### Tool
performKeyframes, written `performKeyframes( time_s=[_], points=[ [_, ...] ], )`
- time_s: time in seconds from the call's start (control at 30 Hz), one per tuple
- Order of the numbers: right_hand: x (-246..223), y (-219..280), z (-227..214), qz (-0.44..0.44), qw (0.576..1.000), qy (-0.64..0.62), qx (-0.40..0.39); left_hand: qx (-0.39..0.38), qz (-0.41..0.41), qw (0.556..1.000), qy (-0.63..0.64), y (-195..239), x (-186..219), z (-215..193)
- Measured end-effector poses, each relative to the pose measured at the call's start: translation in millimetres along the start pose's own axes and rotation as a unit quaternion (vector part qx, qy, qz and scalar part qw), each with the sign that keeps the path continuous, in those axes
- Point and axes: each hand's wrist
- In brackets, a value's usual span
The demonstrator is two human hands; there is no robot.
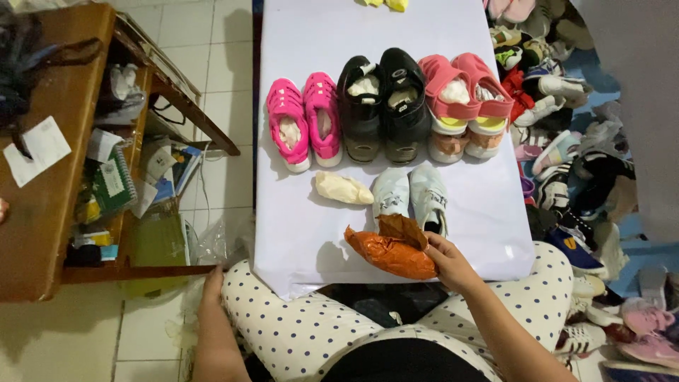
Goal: The person sits on the floor and stuffs paper into a pair of black shoes, then places them on a white sheet. They then pick up a pair of white shoes and stuff paper into them as well.
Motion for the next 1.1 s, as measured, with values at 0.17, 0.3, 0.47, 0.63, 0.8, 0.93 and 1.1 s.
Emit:
performKeyframes(
  time_s=[0.17, 0.3, 0.47, 0.63, 0.8, 0.93, 1.1],
  points=[
    [38, -12, -23, -0.014, 0.999, 0.036, -0.022, 0.069, 0.118, 0.989, 0.051, 101, 97, -6],
    [6, -3, 1, -0.026, 0.996, 0.079, -0.023, 0.117, 0.216, 0.962, 0.117, 153, 127, 26],
    [-26, 10, 25, -0.058, 0.984, 0.169, 0.013, -0.015, 0.555, 0.806, 0.207, 235, 195, 95],
    [-3, 19, 23, -0.083, 0.964, 0.233, 0.093, -0.219, 0.386, 0.834, 0.327, 321, 234, 140],
    [-45, 35, 43, -0.14, 0.959, 0.222, 0.111, -0.238, 0.239, 0.86, 0.384, 340, 244, 155],
    [-40, 30, 39, -0.237, 0.929, 0.269, 0.087, -0.289, 0.131, 0.824, 0.469, 346, 228, 199],
    [-86, 34, 45, -0.327, 0.876, 0.354, 0.012, -0.263, 0.067, 0.801, 0.534, 326, 271, 188]
  ],
)
Point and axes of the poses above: each hand's wrist, its own y-axis away from the middle knuckle, its own z-axis out of the palm, x = y × z, and after that the axes turned 10 degrees about y, right-handed
